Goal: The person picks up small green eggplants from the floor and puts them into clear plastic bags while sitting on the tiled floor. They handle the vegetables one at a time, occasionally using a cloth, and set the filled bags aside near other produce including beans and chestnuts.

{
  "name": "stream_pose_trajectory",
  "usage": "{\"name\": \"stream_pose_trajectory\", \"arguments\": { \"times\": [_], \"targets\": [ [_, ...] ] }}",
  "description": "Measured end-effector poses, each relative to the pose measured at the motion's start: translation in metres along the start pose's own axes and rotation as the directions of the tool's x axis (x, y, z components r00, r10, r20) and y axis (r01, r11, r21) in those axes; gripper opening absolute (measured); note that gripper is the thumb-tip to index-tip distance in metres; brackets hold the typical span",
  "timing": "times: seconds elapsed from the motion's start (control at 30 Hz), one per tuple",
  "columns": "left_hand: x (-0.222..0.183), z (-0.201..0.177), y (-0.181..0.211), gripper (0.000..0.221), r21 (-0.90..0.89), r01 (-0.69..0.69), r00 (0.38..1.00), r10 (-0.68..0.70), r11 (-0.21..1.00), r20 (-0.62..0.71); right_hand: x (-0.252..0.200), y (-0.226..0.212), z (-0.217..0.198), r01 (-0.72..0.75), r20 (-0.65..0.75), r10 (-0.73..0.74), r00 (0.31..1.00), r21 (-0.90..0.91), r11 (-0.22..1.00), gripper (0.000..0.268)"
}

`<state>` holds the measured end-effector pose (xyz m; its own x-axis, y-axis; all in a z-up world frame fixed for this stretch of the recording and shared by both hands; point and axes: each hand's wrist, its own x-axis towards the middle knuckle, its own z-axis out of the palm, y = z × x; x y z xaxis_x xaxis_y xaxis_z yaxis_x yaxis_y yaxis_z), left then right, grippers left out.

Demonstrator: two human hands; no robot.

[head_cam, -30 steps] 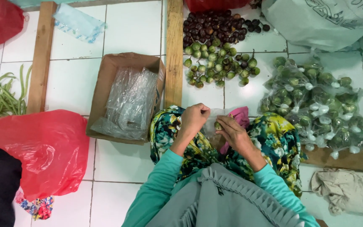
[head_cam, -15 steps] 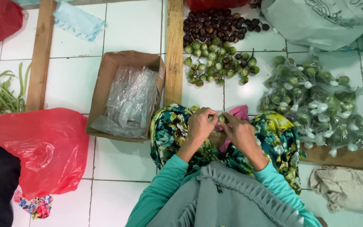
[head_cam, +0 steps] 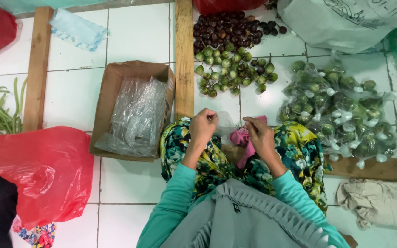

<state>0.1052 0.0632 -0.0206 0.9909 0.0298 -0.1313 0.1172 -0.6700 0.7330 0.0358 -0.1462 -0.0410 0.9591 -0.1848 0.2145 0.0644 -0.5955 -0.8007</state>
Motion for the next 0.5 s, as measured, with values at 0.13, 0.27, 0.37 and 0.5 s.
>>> {"name": "stream_pose_trajectory", "arguments": {
  "times": [0.13, 0.27, 0.37, 0.5],
  "targets": [
    [0.021, -0.015, 0.009, 0.02, -0.07, 0.011, 0.999, -0.014, 0.997, -0.045, -0.021, 0.102, 0.043, 0.032, 0.155, 0.036, 0.987, -0.413, 0.91, 0.027],
    [0.024, -0.01, 0.036, 0.021, -0.102, -0.174, 0.975, 0.156, 0.979, -0.159, -0.038, 0.136, 0.067, 0.06, 0.404, 0.24, 0.883, -0.603, 0.796, 0.054],
    [0.032, 0.016, 0.048, 0.015, -0.112, -0.304, 0.938, 0.277, 0.946, -0.208, -0.041, 0.189, 0.099, 0.025, 0.481, 0.311, 0.82, -0.573, 0.819, 0.058],
    [0.041, 0.071, 0.065, 0.017, -0.276, -0.431, 0.902, 0.412, 0.859, -0.128, -0.027, 0.184, 0.094, -0.121, 0.456, 0.296, 0.839, -0.374, 0.92, 0.045]
  ]
}}
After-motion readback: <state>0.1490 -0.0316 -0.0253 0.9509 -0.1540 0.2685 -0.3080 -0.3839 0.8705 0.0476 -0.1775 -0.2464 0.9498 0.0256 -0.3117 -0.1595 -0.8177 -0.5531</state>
